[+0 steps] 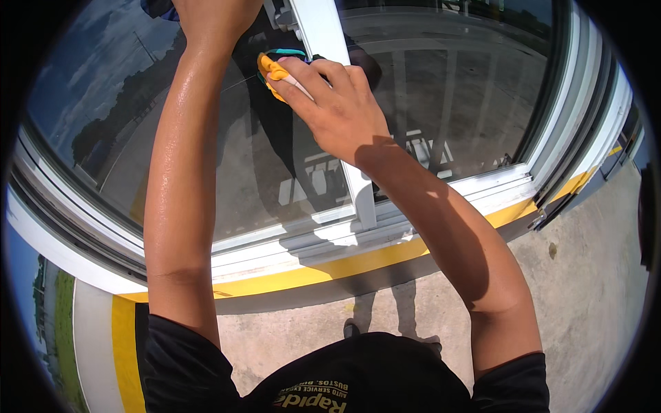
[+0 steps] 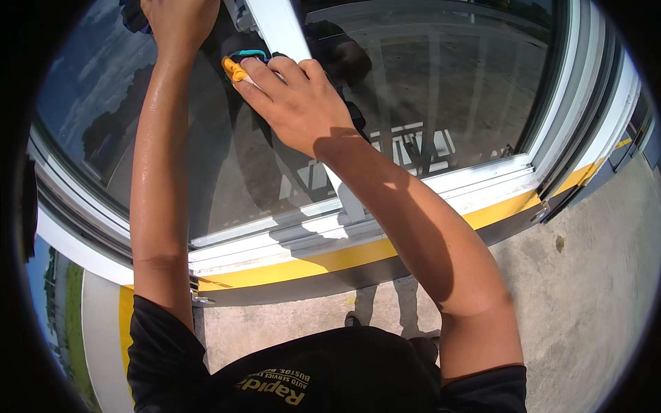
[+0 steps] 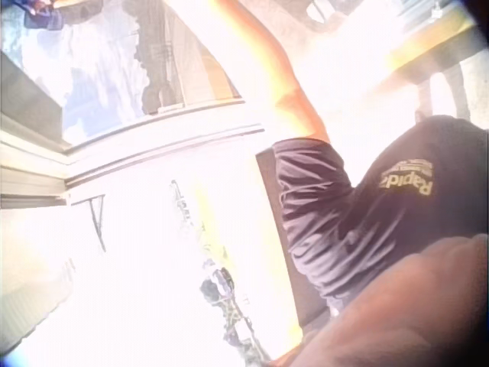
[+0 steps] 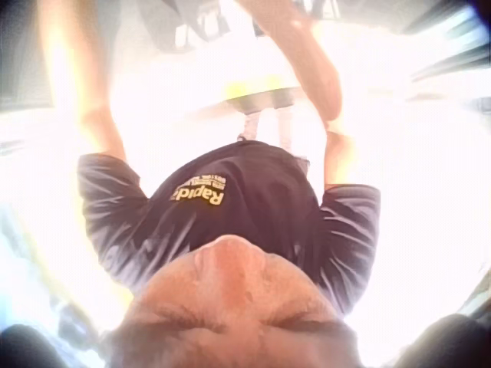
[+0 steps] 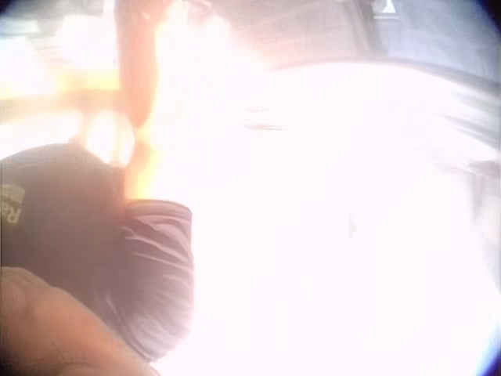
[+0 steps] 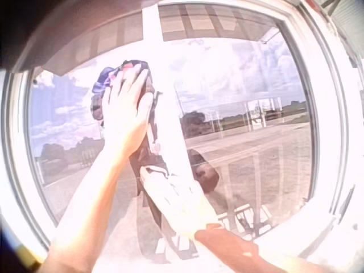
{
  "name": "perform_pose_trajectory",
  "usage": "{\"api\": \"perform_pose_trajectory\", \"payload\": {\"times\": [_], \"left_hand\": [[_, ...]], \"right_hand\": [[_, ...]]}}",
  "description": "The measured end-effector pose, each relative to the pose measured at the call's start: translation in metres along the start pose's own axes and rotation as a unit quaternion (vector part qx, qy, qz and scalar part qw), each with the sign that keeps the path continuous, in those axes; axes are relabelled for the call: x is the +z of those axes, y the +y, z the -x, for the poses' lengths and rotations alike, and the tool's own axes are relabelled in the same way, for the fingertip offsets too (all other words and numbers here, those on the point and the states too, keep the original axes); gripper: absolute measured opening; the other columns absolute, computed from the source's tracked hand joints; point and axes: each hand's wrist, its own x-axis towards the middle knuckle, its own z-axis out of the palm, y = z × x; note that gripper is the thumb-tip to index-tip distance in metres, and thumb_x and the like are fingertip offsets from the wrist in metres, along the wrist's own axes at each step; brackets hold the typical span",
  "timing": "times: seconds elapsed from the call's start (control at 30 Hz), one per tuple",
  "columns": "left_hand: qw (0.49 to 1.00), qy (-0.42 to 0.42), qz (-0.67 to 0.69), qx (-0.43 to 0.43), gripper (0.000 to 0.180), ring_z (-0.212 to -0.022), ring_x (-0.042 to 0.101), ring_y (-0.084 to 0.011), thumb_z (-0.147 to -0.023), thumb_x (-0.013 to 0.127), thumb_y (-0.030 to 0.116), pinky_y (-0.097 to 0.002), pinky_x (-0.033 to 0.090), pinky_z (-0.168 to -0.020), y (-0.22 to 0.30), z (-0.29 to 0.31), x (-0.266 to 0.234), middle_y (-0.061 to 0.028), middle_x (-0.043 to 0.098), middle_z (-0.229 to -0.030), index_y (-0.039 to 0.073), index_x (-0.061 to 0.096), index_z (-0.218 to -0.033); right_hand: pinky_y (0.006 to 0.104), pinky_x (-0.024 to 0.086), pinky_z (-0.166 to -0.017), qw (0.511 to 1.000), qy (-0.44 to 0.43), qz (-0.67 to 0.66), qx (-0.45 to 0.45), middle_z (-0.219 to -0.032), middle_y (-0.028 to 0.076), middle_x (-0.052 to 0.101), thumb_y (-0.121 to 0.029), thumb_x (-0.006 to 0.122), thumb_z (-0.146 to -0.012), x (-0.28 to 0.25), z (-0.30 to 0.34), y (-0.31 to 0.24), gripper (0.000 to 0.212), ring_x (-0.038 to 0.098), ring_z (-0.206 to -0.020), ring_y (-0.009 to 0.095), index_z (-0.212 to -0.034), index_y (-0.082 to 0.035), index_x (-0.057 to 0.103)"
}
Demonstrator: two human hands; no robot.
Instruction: The person wipes a large glass window and a reception counter using cloths. They move between the window and the counter, wiping different sections with both hands.
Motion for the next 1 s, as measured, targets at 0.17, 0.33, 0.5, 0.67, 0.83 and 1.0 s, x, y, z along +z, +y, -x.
{"api": "perform_pose_trajectory", "payload": {"times": [0.17, 0.33, 0.5, 0.67, 0.83, 1.0], "left_hand": [[0.966, -0.227, 0.059, -0.111, 0.060, -0.161, 0.021, -0.0358, -0.100, 0.066, 0.031, -0.0563, 0.011, -0.127, 0.150, 0.282, -0.111, -0.0045, 0.038, -0.171, 0.017, 0.053, -0.156], [0.905, -0.361, 0.055, -0.217, 0.072, -0.159, 0.020, -0.0462, -0.087, 0.058, -0.009, -0.0594, 0.022, -0.126, 0.247, 0.421, -0.159, -0.0193, 0.032, -0.170, 0.003, 0.044, -0.157], [0.856, -0.378, 0.064, -0.346, 0.077, -0.159, 0.023, -0.0419, -0.086, 0.049, -0.019, -0.0467, 0.024, -0.130, 0.321, 0.400, -0.169, -0.0238, 0.029, -0.170, -0.002, 0.036, -0.160], [0.602, -0.490, 0.287, -0.562, 0.064, -0.138, 0.056, -0.0299, -0.094, 0.050, -0.013, -0.0368, 0.043, -0.117, 0.454, 0.393, -0.225, -0.0197, 0.056, -0.152, -0.002, 0.044, -0.157], [-0.031, -0.445, 0.552, -0.704, 0.050, -0.123, 0.067, -0.0259, -0.098, 0.053, 0.009, -0.0425, 0.055, -0.108, 0.686, 0.254, -0.163, -0.0144, 0.065, -0.136, 0.002, 0.052, -0.148], [-0.333, -0.377, 0.643, -0.577, 0.061, -0.138, 0.059, -0.0324, -0.108, 0.049, 0.043, -0.0483, 0.044, -0.120, 0.885, 0.140, -0.053, -0.0196, 0.055, -0.153, 0.003, 0.046, -0.155]], "right_hand": [[0.0418, 0.049, -0.098, 0.911, -0.377, -0.164, 0.041, -0.130, 0.003, 0.063, -0.016, 0.062, -0.095, -0.084, 0.324, -0.045, 0.022, 0.057, -0.120, 0.026, -0.114, -0.012, 0.073], [0.0446, 0.049, -0.101, 0.812, -0.482, -0.230, 0.235, -0.130, 0.005, 0.064, -0.003, 0.067, -0.088, -0.229, 0.431, -0.002, 0.029, 0.058, -0.117, 0.030, -0.114, -0.014, 0.076], [0.0454, 0.051, -0.101, 0.825, -0.347, -0.256, 0.366, -0.130, 0.011, 0.065, 0.005, 0.066, -0.086, -0.312, 0.425, 0.089, 0.034, 0.059, -0.112, 0.037, -0.115, -0.010, 0.076], [0.0427, 0.053, -0.101, 0.826, -0.249, -0.271, 0.427, -0.135, 0.020, 0.061, 0.009, 0.066, -0.086, -0.362, 0.425, 0.178, 0.041, 0.062, -0.113, 0.038, -0.124, -0.006, 0.071], [0.0302, 0.049, -0.103, 0.594, -0.142, -0.442, 0.657, -0.132, 0.012, 0.066, 0.007, 0.066, -0.096, -0.413, 0.498, 0.280, 0.042, 0.063, -0.120, 0.021, -0.136, -0.005, 0.064], [0.0373, 0.056, -0.102, 0.352, 0.189, -0.472, 0.786, -0.134, 0.015, 0.067, -0.025, 0.052, -0.109, -0.572, 0.583, 0.408, 0.045, 0.069, -0.117, 0.025, -0.147, -0.002, 0.054]]}}
